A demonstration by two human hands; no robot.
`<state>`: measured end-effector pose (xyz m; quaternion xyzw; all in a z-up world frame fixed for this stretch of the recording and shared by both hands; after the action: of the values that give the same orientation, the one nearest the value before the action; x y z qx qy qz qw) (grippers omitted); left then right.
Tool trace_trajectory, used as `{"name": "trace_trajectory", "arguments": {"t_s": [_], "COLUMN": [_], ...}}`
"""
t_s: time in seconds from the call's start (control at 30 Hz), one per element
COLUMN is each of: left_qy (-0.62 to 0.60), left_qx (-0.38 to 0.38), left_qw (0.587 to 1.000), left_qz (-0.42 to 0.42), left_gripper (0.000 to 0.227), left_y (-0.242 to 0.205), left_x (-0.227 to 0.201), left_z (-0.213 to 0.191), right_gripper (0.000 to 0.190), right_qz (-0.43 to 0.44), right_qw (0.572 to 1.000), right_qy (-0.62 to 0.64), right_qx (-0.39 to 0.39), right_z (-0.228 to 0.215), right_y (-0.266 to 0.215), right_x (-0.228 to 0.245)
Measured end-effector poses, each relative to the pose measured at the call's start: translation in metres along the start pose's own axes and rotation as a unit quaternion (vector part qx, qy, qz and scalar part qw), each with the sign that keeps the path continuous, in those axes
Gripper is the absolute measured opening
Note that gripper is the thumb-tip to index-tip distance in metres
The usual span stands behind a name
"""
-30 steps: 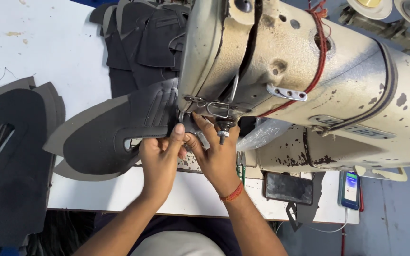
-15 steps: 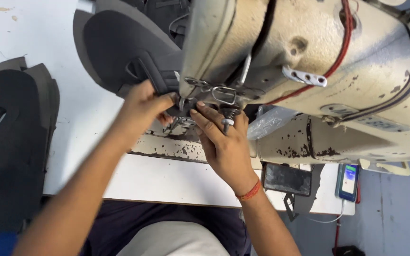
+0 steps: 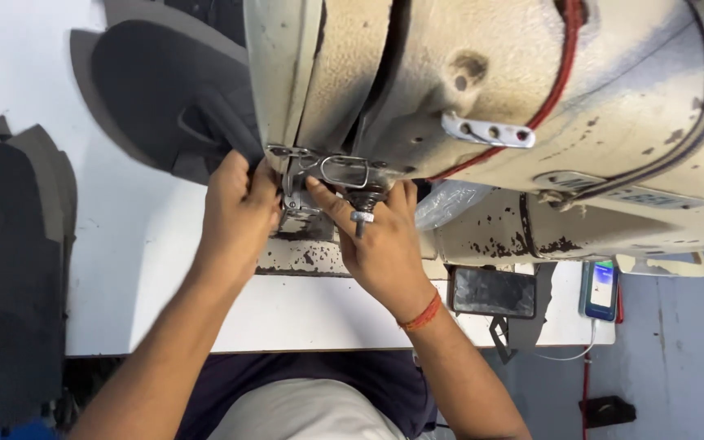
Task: The person sews black shoe parts using a sewing machine, guiding the material under the needle and cutting threads. They repeatedly pick up and align shoe parts, sew them, and place the finished pieces on a pile on the table.
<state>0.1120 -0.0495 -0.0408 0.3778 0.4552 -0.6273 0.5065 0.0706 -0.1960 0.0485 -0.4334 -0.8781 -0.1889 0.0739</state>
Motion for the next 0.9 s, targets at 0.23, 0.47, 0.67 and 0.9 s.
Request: {"name": "trace_trajectory", "arguments": {"t_s": [0.23, 0.47, 0.67, 0.9], "left_qy": [0.027, 0.044, 0.026, 0.098], "left_qx": [0.038, 0.027, 0.028, 0.059], "left_qw": [0.999, 0.999, 0.999, 0.993], "left_qz": [0.008, -0.014, 0.000, -0.008], "left_gripper": [0.012, 0.014, 0.013, 0.027], "left_y": [0.010, 0.010, -0.012, -0.016], "left_x": [-0.007, 0.003, -0.011, 0.000], "left_z": [0.001, -0.002, 0.006, -0.021], "right_gripper": [0.026, 0.023, 0.042, 0.029], "right_qz": [0.015, 0.218, 0.199, 0.220], "right_qw": [0.997, 0.846, 0.879, 0.891], "right_qy": [0.037, -0.226, -0.241, -0.140], "right_qx": [-0.067, -0.431, -0.360, -0.373], "right_z": [-0.046, -0.088, -0.066, -0.124], "right_y": [-0.050, -0.204, -0.198, -0.187], "right_x": [-0.040, -0.149, -0.128, -0.096]}}
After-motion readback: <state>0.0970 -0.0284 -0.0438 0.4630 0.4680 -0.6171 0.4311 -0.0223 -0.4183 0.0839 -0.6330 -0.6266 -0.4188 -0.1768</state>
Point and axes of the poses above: each hand's wrist, its own y-axis towards the middle knuckle, its own z-axis out of the palm, x = y × z, the point moved 9 cm from there along y, towards the middle knuckle, and after that the axes turned 10 degrees about x, right-handed, at the moved point
